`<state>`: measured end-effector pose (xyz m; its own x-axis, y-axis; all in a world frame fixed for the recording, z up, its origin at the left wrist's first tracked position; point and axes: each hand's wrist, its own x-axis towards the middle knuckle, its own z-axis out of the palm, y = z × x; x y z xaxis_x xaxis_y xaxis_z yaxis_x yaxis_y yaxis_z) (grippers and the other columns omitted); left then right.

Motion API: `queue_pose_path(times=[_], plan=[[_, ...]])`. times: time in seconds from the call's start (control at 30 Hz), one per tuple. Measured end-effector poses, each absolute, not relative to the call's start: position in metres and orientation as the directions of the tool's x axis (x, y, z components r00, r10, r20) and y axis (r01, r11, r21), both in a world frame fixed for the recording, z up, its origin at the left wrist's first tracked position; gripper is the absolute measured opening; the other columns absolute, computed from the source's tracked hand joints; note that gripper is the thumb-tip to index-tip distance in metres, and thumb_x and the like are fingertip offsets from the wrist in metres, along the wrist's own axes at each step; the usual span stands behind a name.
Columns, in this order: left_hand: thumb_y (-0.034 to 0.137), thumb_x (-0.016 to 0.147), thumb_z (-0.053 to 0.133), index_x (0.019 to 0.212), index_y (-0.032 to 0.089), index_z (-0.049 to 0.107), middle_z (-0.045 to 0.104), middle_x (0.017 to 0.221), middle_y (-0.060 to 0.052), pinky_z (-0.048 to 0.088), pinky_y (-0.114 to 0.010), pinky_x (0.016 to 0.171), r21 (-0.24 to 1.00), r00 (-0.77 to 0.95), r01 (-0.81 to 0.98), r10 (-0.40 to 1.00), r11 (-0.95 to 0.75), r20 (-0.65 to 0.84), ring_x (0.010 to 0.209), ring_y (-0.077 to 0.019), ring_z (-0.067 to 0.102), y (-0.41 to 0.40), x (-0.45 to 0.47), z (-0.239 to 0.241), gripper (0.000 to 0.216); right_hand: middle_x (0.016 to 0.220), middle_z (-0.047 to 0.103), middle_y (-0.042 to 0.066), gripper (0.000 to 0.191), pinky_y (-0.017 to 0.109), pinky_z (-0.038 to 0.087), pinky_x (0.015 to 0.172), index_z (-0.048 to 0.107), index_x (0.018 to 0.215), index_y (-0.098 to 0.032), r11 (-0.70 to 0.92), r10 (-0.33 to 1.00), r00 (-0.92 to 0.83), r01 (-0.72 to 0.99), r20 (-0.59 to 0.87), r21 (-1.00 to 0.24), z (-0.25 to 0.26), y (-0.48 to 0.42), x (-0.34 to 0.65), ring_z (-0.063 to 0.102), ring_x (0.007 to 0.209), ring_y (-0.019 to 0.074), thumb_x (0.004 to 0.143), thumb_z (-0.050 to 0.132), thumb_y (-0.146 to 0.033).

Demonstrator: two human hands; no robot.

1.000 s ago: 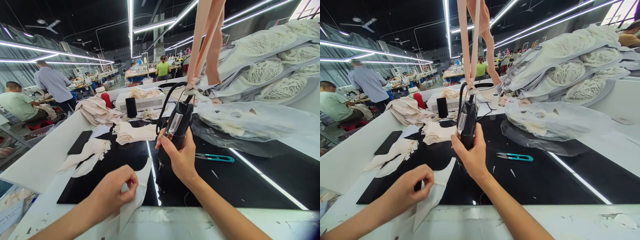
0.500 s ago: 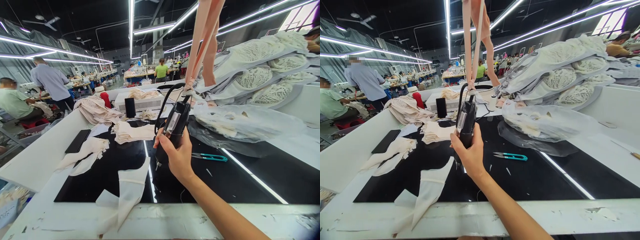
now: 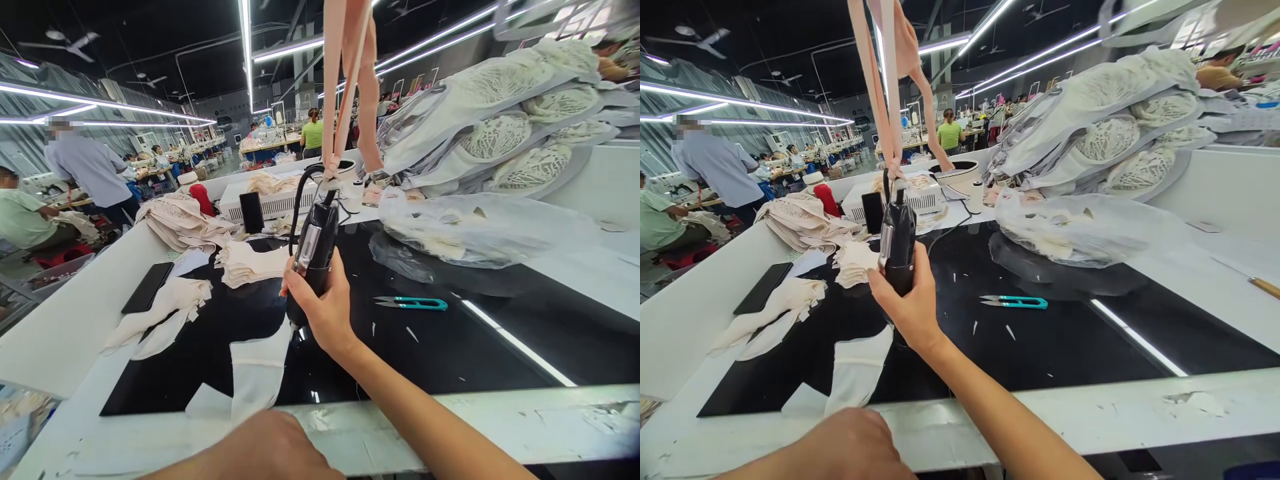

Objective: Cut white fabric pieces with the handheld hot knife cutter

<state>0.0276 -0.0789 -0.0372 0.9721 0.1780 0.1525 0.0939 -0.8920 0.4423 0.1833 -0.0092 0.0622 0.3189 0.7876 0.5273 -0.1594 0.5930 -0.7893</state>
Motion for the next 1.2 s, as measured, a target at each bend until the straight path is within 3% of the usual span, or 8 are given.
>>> queue_pose_path(times=[0.03, 0.17, 0.33, 0.5, 0.6, 0.8, 1.03, 1.2], plan=[[0.046, 0.104, 0.072, 0.102, 0.028, 0.073, 0.071, 0.07, 0.005, 0.052, -0.024, 0.067, 0.431, 0.951, 0.157, 0.254, -0.889, 0.177, 0.065, -0.015, 0.067, -0.075, 0.021, -0.023, 0.018, 0.079, 0.062, -0.006, 0.028, 0.03, 0.052, 0.064, 0.053, 0.093, -0.027, 0.595, 0.786, 0.319, -0.159, 0.529, -0.788, 0.062, -0.009, 0.184, 0.058, 0.067, 0.0137, 0.082, 0.078, -0.034], [0.017, 0.101, 0.072, 0.101, 0.023, 0.07, 0.075, 0.101, 0.0, 0.054, -0.023, 0.084, 0.504, 0.865, 0.34, 0.474, -0.794, 0.163, 0.093, -0.0166, 0.071, -0.05, -0.001, 0.035, 0.007, 0.079, 0.061, -0.006, 0.029, 0.03, 0.052, 0.063, 0.053, 0.095, -0.027, 0.606, 0.779, 0.32, -0.163, 0.54, -0.778, 0.06, -0.009, 0.184, 0.057, 0.066, 0.0134, 0.083, 0.078, -0.034], [0.013, 0.095, 0.079, 0.107, 0.022, 0.066, 0.071, 0.114, -0.003, 0.054, -0.033, 0.1, 0.524, 0.76, 0.5, 0.64, -0.69, 0.117, 0.11, -0.0221, 0.067, -0.009, -0.011, 0.049, 0.02, 0.08, 0.062, -0.006, 0.028, 0.031, 0.052, 0.062, 0.054, 0.097, -0.028, 0.596, 0.787, 0.308, -0.152, 0.535, -0.789, 0.059, -0.009, 0.181, 0.058, 0.066, 0.014, 0.084, 0.077, -0.035], [0.02, 0.09, 0.088, 0.116, 0.023, 0.065, 0.065, 0.142, -0.009, 0.047, -0.043, 0.12, 0.615, 0.775, 0.459, 0.627, -0.641, 0.075, 0.141, -0.0294, 0.056, 0.015, -0.003, 0.039, 0.035, 0.081, 0.061, -0.005, 0.03, 0.032, 0.054, 0.062, 0.054, 0.098, -0.028, 0.561, 0.807, 0.307, -0.133, 0.505, -0.817, 0.058, -0.01, 0.18, 0.058, 0.066, 0.0148, 0.083, 0.078, -0.038], [0.028, 0.088, 0.092, 0.119, 0.024, 0.068, 0.063, 0.147, -0.011, 0.041, -0.048, 0.126, 0.615, 0.808, 0.456, 0.588, -0.644, 0.016, 0.152, -0.033, 0.047, 0.021, 0.002, 0.038, 0.04, 0.081, 0.062, -0.005, 0.03, 0.033, 0.054, 0.062, 0.054, 0.097, -0.028, 0.56, 0.81, 0.299, -0.133, 0.505, -0.818, 0.058, -0.011, 0.18, 0.059, 0.065, 0.0149, 0.083, 0.078, -0.04], [0.03, 0.087, 0.092, 0.121, 0.024, 0.072, 0.069, 0.138, -0.011, 0.03, -0.059, 0.132, 0.581, 0.832, 0.475, 0.552, -0.661, -0.052, 0.157, -0.0359, 0.04, 0.025, 0.003, 0.036, 0.039, 0.083, 0.063, -0.005, 0.032, 0.033, 0.056, 0.063, 0.055, 0.102, -0.028, 0.563, 0.809, 0.298, -0.149, 0.506, -0.813, 0.058, -0.012, 0.176, 0.06, 0.066, 0.0147, 0.084, 0.078, -0.039], [0.034, 0.089, 0.09, 0.114, 0.024, 0.074, 0.066, 0.145, -0.011, 0.024, -0.057, 0.133, 0.517, 0.858, 0.435, 0.513, -0.737, 0.009, 0.155, -0.0345, 0.043, 0.026, 0.001, 0.032, 0.032, 0.084, 0.063, -0.005, 0.034, 0.033, 0.056, 0.064, 0.055, 0.104, -0.028, 0.554, 0.824, 0.259, -0.179, 0.504, -0.813, 0.055, -0.011, 0.169, 0.06, 0.068, 0.0144, 0.083, 0.079, -0.04], [0.032, 0.09, 0.089, 0.113, 0.025, 0.073, 0.073, 0.132, -0.007, 0.018, -0.062, 0.133, 0.513, 0.866, 0.429, 0.5, -0.744, 0.0, 0.151, -0.0325, 0.048, 0.026, 0.003, 0.034, 0.029, 0.083, 0.064, -0.006, 0.031, 0.033, 0.059, 0.066, 0.058, 0.103, -0.028, 0.561, 0.818, 0.277, -0.196, 0.504, -0.804, 0.056, -0.012, 0.171, 0.06, 0.064, 0.0131, 0.084, 0.08, -0.039]])
